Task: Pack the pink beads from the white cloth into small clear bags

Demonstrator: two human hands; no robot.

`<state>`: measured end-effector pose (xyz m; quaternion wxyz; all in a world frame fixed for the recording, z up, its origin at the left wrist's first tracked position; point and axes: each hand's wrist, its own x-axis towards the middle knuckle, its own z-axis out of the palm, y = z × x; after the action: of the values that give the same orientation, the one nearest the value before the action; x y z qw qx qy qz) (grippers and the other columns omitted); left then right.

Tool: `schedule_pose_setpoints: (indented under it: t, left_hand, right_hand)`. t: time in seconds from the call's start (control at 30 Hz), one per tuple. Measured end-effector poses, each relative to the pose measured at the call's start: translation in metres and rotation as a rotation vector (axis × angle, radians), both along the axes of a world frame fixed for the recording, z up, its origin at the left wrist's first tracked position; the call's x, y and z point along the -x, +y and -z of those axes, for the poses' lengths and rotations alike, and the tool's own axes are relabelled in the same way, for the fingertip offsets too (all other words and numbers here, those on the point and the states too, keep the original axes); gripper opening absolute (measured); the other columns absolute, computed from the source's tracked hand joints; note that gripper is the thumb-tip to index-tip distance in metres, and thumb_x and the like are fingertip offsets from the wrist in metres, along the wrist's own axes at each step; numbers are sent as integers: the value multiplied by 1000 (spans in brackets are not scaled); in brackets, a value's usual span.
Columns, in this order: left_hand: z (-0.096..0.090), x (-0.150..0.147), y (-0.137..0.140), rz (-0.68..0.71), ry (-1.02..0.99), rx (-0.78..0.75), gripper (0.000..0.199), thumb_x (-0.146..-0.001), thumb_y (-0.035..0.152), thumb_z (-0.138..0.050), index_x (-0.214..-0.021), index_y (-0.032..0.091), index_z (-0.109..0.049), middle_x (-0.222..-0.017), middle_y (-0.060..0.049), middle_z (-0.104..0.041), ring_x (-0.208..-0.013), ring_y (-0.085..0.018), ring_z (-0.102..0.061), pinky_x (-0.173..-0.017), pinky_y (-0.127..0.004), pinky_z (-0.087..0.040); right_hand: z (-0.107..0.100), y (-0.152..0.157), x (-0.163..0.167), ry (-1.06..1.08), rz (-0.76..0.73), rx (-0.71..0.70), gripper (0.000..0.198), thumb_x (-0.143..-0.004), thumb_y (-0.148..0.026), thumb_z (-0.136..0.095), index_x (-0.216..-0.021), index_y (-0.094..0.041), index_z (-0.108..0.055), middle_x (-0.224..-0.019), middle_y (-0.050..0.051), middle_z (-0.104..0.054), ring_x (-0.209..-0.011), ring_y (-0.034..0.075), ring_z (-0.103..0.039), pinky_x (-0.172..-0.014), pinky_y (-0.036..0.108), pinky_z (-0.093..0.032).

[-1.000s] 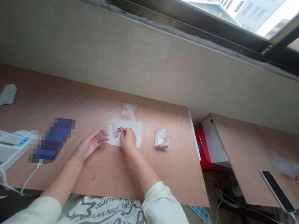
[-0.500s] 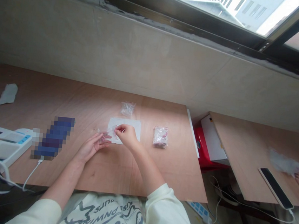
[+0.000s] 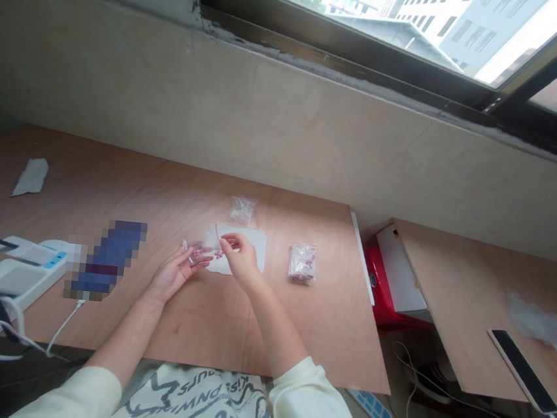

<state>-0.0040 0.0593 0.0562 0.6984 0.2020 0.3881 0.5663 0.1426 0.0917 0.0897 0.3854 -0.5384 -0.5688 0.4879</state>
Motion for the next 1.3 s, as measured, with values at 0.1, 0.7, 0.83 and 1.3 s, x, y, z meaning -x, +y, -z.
schedule_pose_setpoints:
  t: [0.1,0.7,0.83,1.3]
  left_hand:
    - [2,5,-5,-25,7,23,17,-78,10,-39,-91,12,-51,-81,-9,-66,-71,-18,-63,-68,-31,-48]
    - [8,14,1,-30,39,31,17,-77,12,-41,-90,13,-50,-80,-8,-66,-69,-18,-64,-65,-31,-49]
    - [9,13,2,-25,40,38,16,-77,11,-40,-89,13,-50,-80,-9,-66,-69,-18,-64,-65,-31,-49]
    - [8,17,-14,-2,48,56,17,-77,12,-39,-91,14,-49,-81,-7,-67,-70,-18,-64,-67,-31,-48]
  right_hand:
    - [21,3,1,-140,136,-12,12,-68,-26,-48,-73,-16,-54,-71,2,-56,-65,12,-51,-60,24,-41]
    - [47,-13,29,-812,23,-99,17,-75,-23,-42,-89,-16,-49,-87,9,-55,-81,20,-49,-63,28,-36]
    - [49,-17,29,-845,56,-118,22,-76,-22,-41,-96,-15,-46,-90,10,-53,-84,21,-48,-63,28,-37]
    - [38,-10,15,-452,199,-59,12,-72,-20,-43,-74,-14,-53,-74,7,-56,-70,16,-50,-64,27,-38]
